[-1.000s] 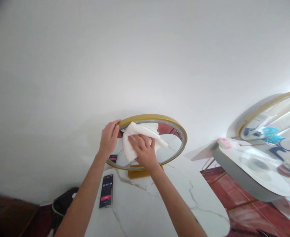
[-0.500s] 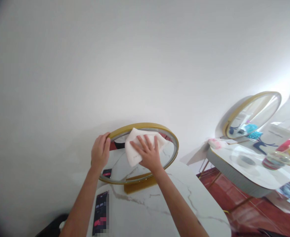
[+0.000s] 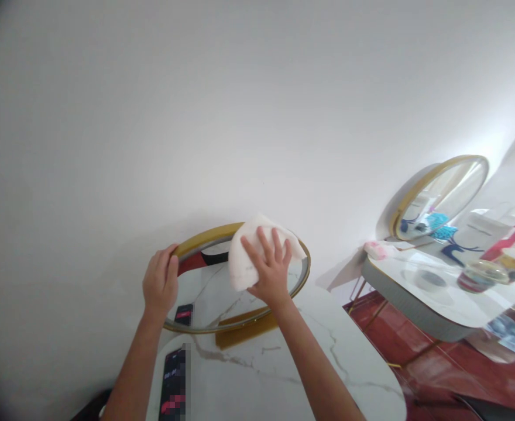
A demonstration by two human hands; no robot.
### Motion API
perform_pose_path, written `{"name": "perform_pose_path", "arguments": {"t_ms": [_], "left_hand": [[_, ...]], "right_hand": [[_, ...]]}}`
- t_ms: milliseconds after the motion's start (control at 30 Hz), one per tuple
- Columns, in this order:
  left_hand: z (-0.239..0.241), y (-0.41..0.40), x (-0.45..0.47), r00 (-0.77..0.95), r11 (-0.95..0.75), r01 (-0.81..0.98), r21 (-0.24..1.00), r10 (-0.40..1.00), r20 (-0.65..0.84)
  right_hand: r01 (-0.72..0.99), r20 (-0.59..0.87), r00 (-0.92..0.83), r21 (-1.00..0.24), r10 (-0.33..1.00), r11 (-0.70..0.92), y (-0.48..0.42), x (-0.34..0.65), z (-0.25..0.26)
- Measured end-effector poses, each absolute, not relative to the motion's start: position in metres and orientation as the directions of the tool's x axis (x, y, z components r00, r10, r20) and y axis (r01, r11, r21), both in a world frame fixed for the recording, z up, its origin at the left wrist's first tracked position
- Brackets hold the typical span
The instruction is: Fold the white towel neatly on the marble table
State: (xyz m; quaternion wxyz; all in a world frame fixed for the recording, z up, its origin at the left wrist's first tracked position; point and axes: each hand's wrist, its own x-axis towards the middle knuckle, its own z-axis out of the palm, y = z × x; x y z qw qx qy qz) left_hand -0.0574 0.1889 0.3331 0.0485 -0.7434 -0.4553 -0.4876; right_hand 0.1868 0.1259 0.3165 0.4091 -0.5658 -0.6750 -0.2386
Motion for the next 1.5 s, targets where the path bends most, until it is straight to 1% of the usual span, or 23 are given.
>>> {"name": "perform_pose_path", "arguments": {"t_ms": [100, 167, 233, 300, 367, 467, 600, 667, 733, 833, 967, 1067, 1167, 1267, 1367, 1500], "left_hand": [[0.331, 0.19, -0.056, 0.103, -0.564, 0.737, 0.373, 0.639, 0.763], [0.33, 0.191, -0.055, 0.097, -0.551, 0.748, 0.369, 0.641, 0.761], [0.328, 0.192, -0.053, 0.086, -0.536, 0.76, 0.368, 0.644, 0.76], [0.327, 0.193, -0.052, 0.07, -0.519, 0.769, 0.373, 0.649, 0.758], [0.327, 0.193, -0.05, 0.059, -0.511, 0.773, 0.376, 0.648, 0.76], [0.327, 0.193, -0.048, 0.054, -0.514, 0.773, 0.372, 0.637, 0.769], [0.331, 0.194, -0.044, 0.034, -0.507, 0.778, 0.372, 0.625, 0.78], [0.336, 0.192, -0.04, 0.046, -0.499, 0.787, 0.363, 0.633, 0.773], [0.343, 0.188, -0.03, 0.069, -0.479, 0.813, 0.33, 0.643, 0.763], [0.357, 0.178, -0.003, 0.125, -0.453, 0.86, 0.236, 0.635, 0.762], [0.37, 0.167, 0.044, 0.249, -0.483, 0.87, 0.096, 0.601, 0.759], [0.372, 0.163, 0.073, 0.321, -0.502, 0.865, 0.027, 0.592, 0.739], [0.369, 0.166, 0.088, 0.319, -0.488, 0.873, 0.008, 0.583, 0.748], [0.363, 0.17, 0.089, 0.276, -0.461, 0.887, 0.023, 0.57, 0.774], [0.358, 0.175, 0.085, 0.244, -0.443, 0.896, 0.036, 0.557, 0.794], [0.356, 0.178, 0.081, 0.239, -0.439, 0.898, 0.036, 0.555, 0.797]], "right_hand": [[0.942, 0.734, -0.203, -0.035, 0.649, 0.334, 0.127, 0.169, 0.353], [0.912, 0.667, -0.323, 0.03, 0.672, 0.409, 0.13, 0.161, 0.373], [0.882, 0.617, -0.4, 0.06, 0.678, 0.467, 0.133, 0.161, 0.387], [0.867, 0.59, -0.425, 0.049, 0.686, 0.496, 0.136, 0.168, 0.393], [0.867, 0.589, -0.405, 0.004, 0.7, 0.498, 0.138, 0.185, 0.392], [0.872, 0.62, -0.325, -0.095, 0.714, 0.48, 0.139, 0.22, 0.381], [0.841, 0.686, -0.207, -0.239, 0.698, 0.484, 0.14, 0.267, 0.358], [0.822, 0.704, -0.167, -0.288, 0.691, 0.492, 0.14, 0.283, 0.349], [0.809, 0.709, -0.156, -0.308, 0.688, 0.501, 0.141, 0.291, 0.344], [0.799, 0.711, -0.178, -0.299, 0.681, 0.522, 0.142, 0.293, 0.338], [0.814, 0.724, -0.195, -0.257, 0.662, 0.52, 0.145, 0.288, 0.33], [0.821, 0.742, -0.176, -0.252, 0.647, 0.512, 0.146, 0.287, 0.325], [0.814, 0.756, -0.147, -0.274, 0.638, 0.512, 0.146, 0.293, 0.319], [0.802, 0.771, -0.093, -0.317, 0.63, 0.506, 0.147, 0.303, 0.303], [0.781, 0.788, -0.001, -0.384, 0.615, 0.493, 0.148, 0.314, 0.274], [0.752, 0.788, 0.174, -0.494, 0.591, 0.436, 0.152, 0.321, 0.226]]}}
